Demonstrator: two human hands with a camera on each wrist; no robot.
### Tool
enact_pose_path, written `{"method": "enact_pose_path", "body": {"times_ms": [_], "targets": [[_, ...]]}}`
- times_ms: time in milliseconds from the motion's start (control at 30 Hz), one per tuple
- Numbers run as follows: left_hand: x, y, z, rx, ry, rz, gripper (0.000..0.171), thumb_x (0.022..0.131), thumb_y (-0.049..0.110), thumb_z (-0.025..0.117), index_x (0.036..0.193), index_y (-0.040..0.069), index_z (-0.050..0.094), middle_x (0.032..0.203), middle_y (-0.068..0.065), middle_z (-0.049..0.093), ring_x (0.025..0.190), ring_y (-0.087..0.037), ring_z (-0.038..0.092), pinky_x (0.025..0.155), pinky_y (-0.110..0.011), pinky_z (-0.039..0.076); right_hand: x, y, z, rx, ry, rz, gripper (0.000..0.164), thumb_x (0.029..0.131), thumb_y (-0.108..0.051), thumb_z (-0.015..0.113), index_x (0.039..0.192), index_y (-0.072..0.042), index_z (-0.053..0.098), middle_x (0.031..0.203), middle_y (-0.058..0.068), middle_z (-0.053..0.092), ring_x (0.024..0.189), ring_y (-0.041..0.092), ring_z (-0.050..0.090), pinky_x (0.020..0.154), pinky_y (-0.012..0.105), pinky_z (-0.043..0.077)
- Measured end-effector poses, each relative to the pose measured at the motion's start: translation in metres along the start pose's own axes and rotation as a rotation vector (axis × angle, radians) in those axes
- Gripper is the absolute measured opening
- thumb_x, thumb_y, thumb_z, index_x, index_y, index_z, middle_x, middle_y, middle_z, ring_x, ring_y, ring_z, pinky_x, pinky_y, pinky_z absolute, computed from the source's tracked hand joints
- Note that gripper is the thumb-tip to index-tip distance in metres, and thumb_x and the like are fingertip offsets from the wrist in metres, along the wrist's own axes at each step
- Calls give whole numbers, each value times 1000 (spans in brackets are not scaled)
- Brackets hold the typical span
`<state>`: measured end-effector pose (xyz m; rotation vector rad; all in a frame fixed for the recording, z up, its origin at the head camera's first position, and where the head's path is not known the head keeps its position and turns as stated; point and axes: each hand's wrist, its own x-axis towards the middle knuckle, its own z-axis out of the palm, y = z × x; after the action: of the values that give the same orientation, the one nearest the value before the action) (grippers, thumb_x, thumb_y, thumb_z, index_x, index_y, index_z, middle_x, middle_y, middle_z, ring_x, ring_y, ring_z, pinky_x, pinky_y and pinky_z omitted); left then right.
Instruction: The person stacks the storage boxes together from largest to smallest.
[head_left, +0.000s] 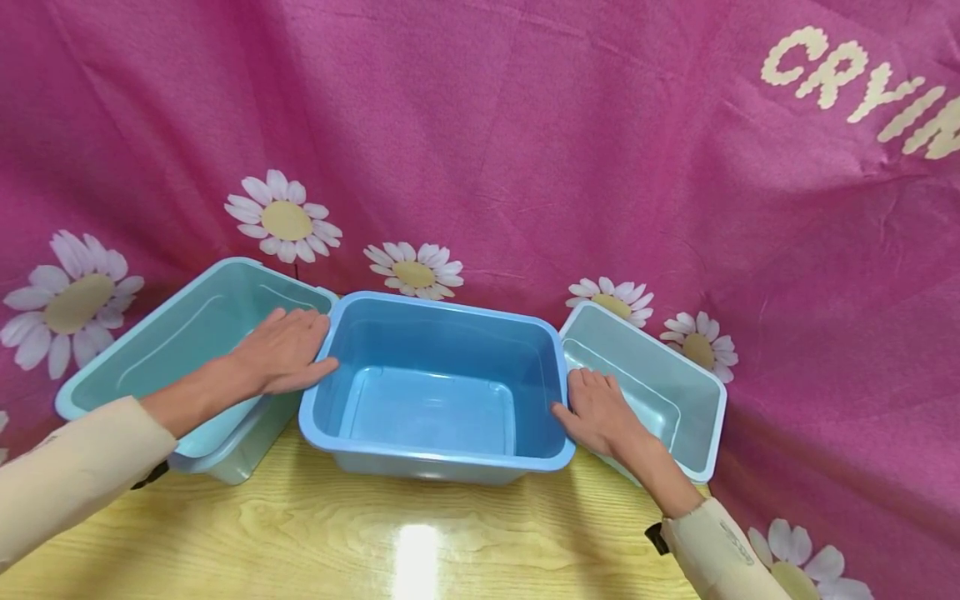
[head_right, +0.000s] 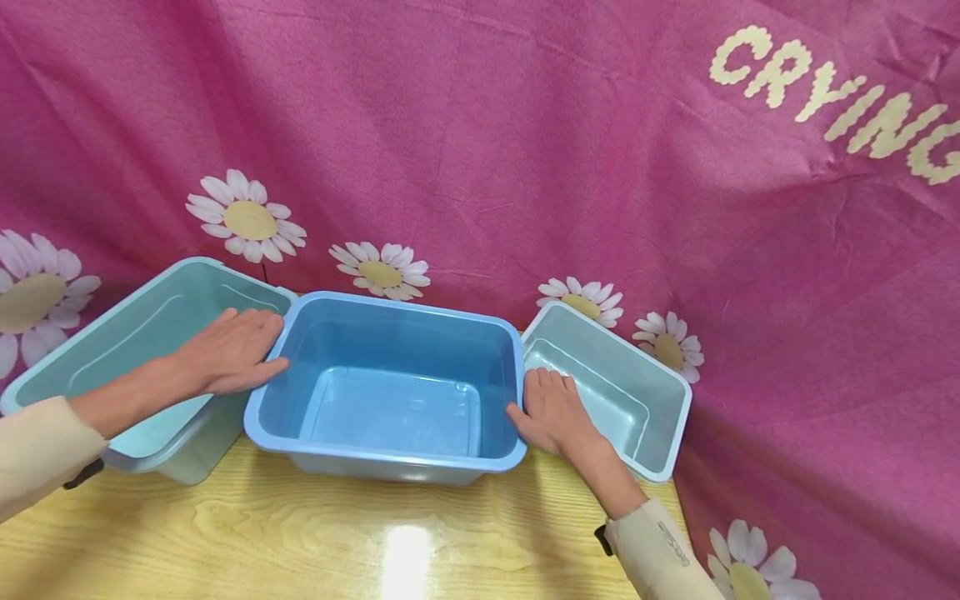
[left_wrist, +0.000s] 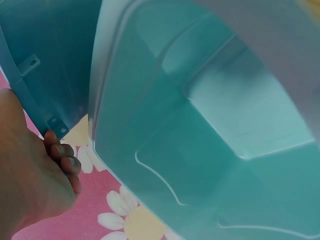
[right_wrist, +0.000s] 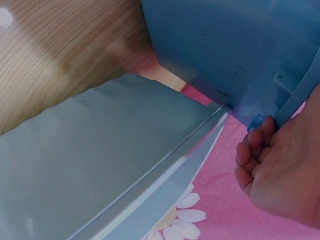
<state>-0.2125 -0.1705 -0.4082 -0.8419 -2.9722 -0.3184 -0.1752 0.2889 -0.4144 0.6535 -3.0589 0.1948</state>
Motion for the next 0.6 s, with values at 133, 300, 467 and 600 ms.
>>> {"method": "enact_pose_path", "body": {"times_ms": [133, 300, 467, 600], "targets": [[-3, 2, -1, 4, 5, 15, 38, 85, 36, 69, 96, 3, 53, 75, -3, 47, 71, -20, 51, 64, -38, 38, -5, -2, 0, -7, 11, 1, 27, 92, -29, 54, 97, -3, 49, 84, 5, 46, 83, 27, 47, 78, 45, 35], [-7, 4, -2, 11, 15, 22, 39, 84, 36, 70, 98, 3, 55, 78, -4, 50, 72, -20, 53, 65, -39, 41, -11, -4, 0, -8, 20, 9, 26, 91, -29, 55, 96, -4, 49, 84, 5, 46, 85, 28, 47, 78, 46, 36], [-10, 6, -2, 19, 29, 39, 38, 84, 37, 70, 95, 4, 54, 77, -3, 49, 72, -19, 51, 64, -39, 40, -17, -6, -1, -15, 22, 9, 25, 91, -28, 56, 94, -5, 49, 83, 5, 44, 85, 28, 48, 78, 47, 36], [-14, 10, -1, 34, 37, 50, 37, 83, 37, 69, 93, 4, 54, 75, -3, 48, 70, -19, 50, 63, -38, 39, -22, -8, -1, -15, 30, 4, 24, 91, -28, 56, 92, -6, 48, 81, 4, 43, 82, 26, 46, 76, 45, 36]]}}
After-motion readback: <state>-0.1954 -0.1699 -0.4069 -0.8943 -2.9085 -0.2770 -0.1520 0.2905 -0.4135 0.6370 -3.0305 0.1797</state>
